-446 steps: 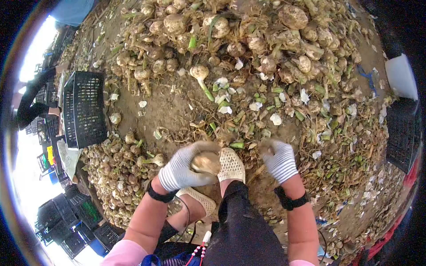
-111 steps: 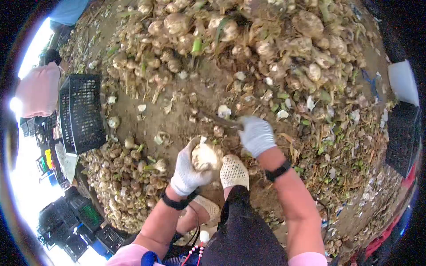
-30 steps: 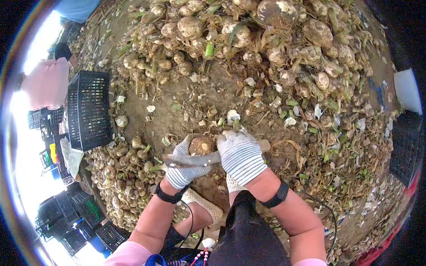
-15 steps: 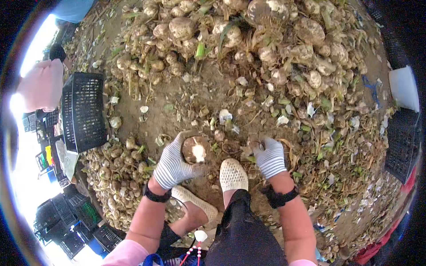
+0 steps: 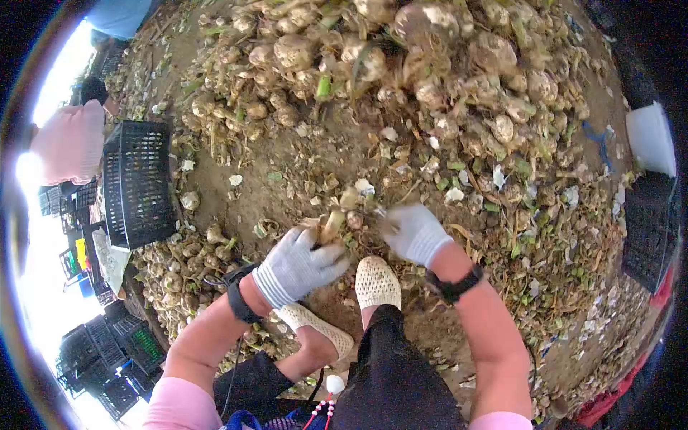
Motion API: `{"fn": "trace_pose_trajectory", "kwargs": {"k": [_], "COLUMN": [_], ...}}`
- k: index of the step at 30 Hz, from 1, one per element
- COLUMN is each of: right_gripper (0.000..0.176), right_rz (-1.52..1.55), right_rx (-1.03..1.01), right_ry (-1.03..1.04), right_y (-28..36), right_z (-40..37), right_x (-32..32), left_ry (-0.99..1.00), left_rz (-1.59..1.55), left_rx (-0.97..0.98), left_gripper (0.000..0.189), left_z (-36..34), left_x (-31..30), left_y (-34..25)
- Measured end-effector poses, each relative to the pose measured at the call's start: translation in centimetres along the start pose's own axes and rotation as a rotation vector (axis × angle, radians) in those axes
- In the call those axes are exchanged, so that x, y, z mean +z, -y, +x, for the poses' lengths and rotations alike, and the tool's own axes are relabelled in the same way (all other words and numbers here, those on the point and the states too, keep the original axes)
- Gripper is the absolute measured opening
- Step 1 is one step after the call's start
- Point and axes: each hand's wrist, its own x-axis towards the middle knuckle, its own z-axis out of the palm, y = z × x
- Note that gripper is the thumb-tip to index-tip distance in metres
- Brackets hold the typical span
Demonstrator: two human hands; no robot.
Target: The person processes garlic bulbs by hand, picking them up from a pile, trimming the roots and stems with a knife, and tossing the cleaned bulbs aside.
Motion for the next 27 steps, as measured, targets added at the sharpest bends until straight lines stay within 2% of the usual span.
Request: {"fn": "trace_pose_trajectory", "kwargs": {"k": [1, 2, 3, 5, 7, 8, 9, 10, 11, 13, 15, 17, 19, 21, 22, 24, 25, 27], "right_gripper": [0.019, 0.019, 0.02, 0.021, 0.022, 0.022, 0.022, 0.022, 0.021, 0.021, 0.022, 0.026, 0.028, 0.028, 0.026, 0.018, 0.018, 0.016], "right_rz": [-0.219, 0.055, 0.345, 0.422, 0.442, 0.452, 0.451, 0.444, 0.44, 0.422, 0.551, 0.619, 0.416, 0.362, 0.361, 0.411, 0.417, 0.389], "right_rx": [0.01, 0.102, 0.204, 0.312, 0.326, 0.358, 0.347, 0.321, 0.303, 0.263, 0.121, 0.17, 0.164, 0.235, 0.278, 0.36, 0.366, 0.307], "right_ry": [0.038, -0.078, -0.172, -0.366, -0.358, -0.336, -0.331, -0.298, -0.259, -0.254, -0.258, -0.256, -0.244, -0.227, -0.23, -0.281, -0.29, -0.335], "right_y": [-2.1, -2.8, -3.1, -3.8, -4.4, -4.5, -4.4, -4.1, -3.7, -3.4, -3.9, -3.7, -2.7, -2.9, -3.2, -2.7, -2.8, -3.0], "right_z": [-1.4, -3.3, -5.6, -7.1, -7.4, -7.3, -6.9, -6.5, -6.2, -4.8, -2.7, -1.8, -2.0, -3.1, -3.8, -4.8, -5.1, -5.6], "right_x": [0.8, 1.2, 2.3, 3.3, 3.7, 3.8, 3.5, 3.2, 3.3, 3.6, 4.6, 4.8, 3.1, 2.3, 2.2, 1.3, 1.2, 1.3], "left_ry": [-0.093, -0.068, -0.005, 0.028, 0.689, 0.819, 1.135, 1.227, 1.076, 0.614, 0.123, -0.14, -0.108, 0.075, 0.081, 0.095, 0.098, 0.202], "left_rz": [0.052, -0.005, -0.024, 0.004, -0.003, 0.01, -0.04, -0.014, 0.148, 0.115, 0.094, -0.115, -0.131, -0.179, -0.196, -0.182, -0.179, -0.681], "left_rx": [-0.008, -0.04, -0.154, -0.392, -0.808, -1.1, -1.316, -1.431, -1.597, -1.47, -1.23, -1.156, -1.209, -1.215, -1.197, -1.339, -1.327, -1.41], "left_gripper": [0.032, 0.034, 0.035, 0.034, 0.04, 0.04, 0.051, 0.067, 0.067, 0.077, 0.074, 0.075, 0.072, 0.068, 0.068, 0.065, 0.065, 0.055], "left_z": [-0.3, -1.3, -2.0, -4.9, -8.2, -12.2, -13.7, -15.4, -14.9, -11.8, -8.6, -4.0, 0.7, 3.6, 4.7, 6.5, 7.2, 7.4], "left_x": [-0.2, -0.7, -0.9, -0.7, -1.9, -2.3, -4.7, -6.1, -7.3, -8.5, -5.5, -1.5, 2.4, 8.0, 9.0, 10.2, 9.3, 6.0], "left_y": [0.4, 0.7, 0.8, 1.8, 4.1, 5.0, 5.9, 6.8, 6.6, 6.8, 8.8, 12.7, 17.4, 22.9, 23.0, 23.3, 22.3, 17.9]}}
